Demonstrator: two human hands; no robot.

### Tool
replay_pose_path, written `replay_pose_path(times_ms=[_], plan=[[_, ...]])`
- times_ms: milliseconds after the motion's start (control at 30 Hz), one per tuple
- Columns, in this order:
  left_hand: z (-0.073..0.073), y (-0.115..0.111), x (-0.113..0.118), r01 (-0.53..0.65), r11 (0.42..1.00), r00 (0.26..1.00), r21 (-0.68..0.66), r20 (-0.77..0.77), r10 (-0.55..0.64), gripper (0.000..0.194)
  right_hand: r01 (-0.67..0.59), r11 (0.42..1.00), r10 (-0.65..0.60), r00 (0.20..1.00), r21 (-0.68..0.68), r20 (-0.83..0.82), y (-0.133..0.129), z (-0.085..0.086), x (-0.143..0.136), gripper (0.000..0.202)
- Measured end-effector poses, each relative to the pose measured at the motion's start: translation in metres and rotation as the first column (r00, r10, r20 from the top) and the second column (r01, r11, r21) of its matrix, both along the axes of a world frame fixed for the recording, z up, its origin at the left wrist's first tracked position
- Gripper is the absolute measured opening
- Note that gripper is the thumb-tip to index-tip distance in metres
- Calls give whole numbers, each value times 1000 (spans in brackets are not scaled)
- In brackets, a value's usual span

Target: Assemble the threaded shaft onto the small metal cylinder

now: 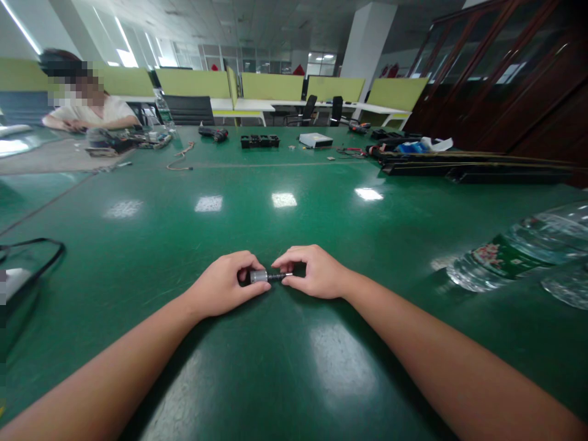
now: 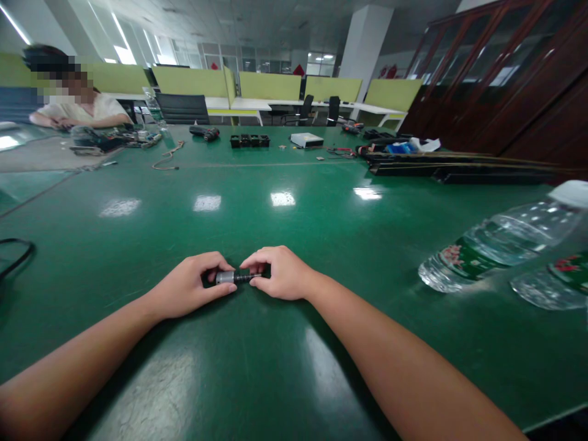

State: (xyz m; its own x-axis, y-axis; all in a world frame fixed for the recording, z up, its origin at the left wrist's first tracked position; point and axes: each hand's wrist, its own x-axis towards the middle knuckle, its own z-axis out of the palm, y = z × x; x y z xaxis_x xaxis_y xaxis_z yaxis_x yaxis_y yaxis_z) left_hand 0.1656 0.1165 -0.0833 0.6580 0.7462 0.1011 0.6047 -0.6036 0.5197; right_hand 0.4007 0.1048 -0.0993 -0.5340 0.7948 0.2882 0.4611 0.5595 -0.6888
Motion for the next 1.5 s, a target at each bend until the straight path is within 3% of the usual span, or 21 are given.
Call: replay_pose_path(times_ms=[133, 400, 833, 1133, 1500], plan=[[-1, 0, 0, 0, 1000, 1000, -1, 1, 0, 26, -1, 997, -3, 998, -74, -59, -3, -1, -4, 34], [-2, 1, 1, -13, 1000, 1000, -15, -5, 13, 28, -26, 999, 24, 998, 32, 55, -3, 1, -4, 24], [-3, 1, 1, -11, 1000, 1000, -7, -21, 11, 28, -31, 998, 24, 993, 57, 113, -3, 1, -6, 21], [-2, 1, 1, 7, 999, 1000, 44, -11, -7, 29, -79, 984, 61, 992, 159, 113, -1, -2, -8, 20], [0, 1, 2, 23, 999, 1000, 29, -13, -22, 28, -79, 986, 60, 990, 147, 129, 0, 0, -7, 19]])
